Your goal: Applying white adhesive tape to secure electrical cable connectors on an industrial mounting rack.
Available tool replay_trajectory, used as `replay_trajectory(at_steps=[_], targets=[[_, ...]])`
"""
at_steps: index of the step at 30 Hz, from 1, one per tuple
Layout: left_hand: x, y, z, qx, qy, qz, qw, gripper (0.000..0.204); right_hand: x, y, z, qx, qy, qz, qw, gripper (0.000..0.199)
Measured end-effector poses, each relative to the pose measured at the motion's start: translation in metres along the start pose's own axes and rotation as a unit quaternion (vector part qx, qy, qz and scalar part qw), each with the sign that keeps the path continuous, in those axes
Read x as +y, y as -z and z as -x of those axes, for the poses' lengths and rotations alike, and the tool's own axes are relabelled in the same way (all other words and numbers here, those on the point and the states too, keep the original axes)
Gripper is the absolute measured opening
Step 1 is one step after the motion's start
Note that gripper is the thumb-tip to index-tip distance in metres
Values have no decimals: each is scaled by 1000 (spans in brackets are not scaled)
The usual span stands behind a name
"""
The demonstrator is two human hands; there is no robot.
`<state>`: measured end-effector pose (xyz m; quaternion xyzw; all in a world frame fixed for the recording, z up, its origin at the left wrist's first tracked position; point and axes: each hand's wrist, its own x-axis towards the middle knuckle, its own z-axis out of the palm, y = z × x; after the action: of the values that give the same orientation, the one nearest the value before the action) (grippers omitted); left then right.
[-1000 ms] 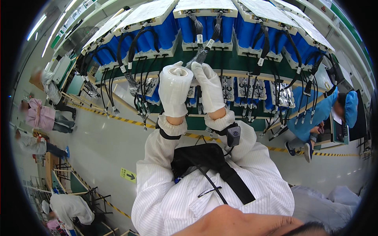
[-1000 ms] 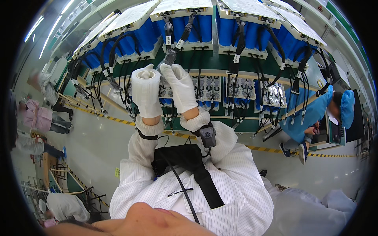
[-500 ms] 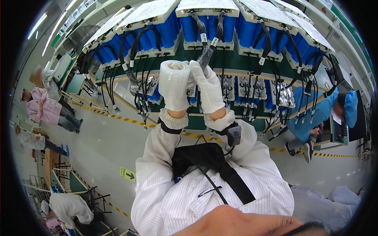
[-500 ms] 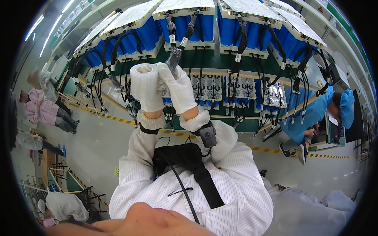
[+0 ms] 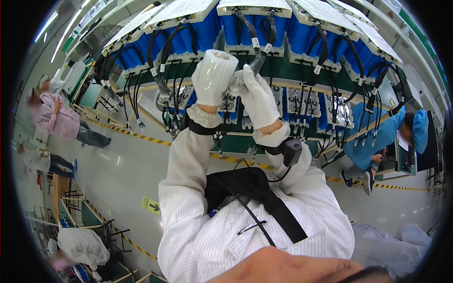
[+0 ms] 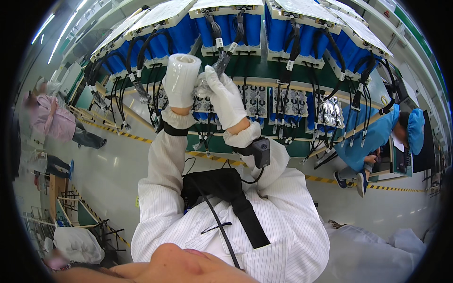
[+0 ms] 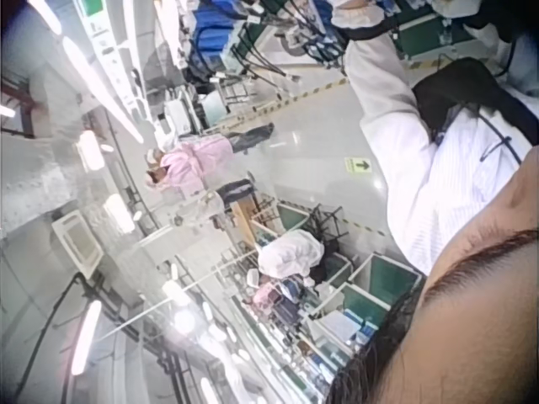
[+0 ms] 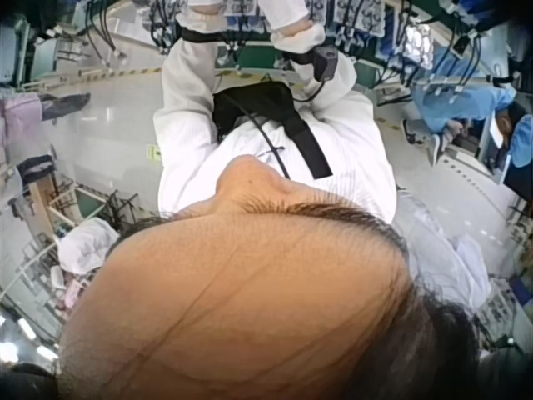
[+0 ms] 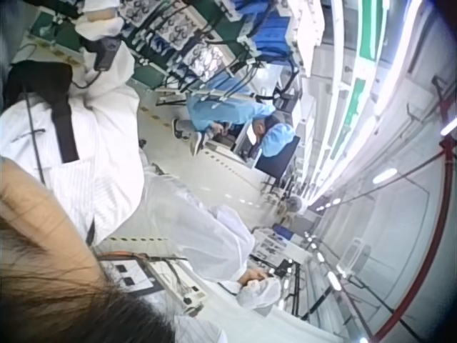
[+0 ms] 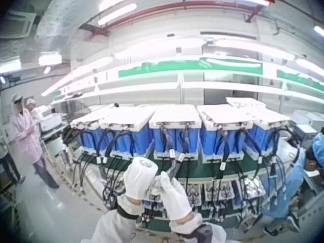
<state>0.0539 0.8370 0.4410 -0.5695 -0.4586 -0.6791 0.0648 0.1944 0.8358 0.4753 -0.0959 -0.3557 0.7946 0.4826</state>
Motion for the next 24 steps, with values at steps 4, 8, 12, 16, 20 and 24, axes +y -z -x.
replay_trajectory(at_steps=[4, 8, 12, 16, 20, 24], targets=[[-17, 7, -41, 19, -31, -101, 994, 13, -10, 1, 8, -104, -82, -210, 969, 25], [-42, 24, -47, 95, -22, -82, 992, 20, -14, 26, -2, -189, -88, -100, 973, 33], [27, 47, -28, 80, 55, 87, 991, 10, -24, 2, 4, -156, -36, 77, 984, 53], [106, 43, -23, 46, 54, 272, 960, 7, -33, 3, -6, -110, -52, 77, 990, 58], [86, 54, -1, -280, -68, 272, 918, 18, -28, -1, -6, -159, -59, 14, 985, 58], [73, 41, -6, -325, -63, 8, 944, 25, -22, 8, -5, -197, -56, 51, 978, 52]])
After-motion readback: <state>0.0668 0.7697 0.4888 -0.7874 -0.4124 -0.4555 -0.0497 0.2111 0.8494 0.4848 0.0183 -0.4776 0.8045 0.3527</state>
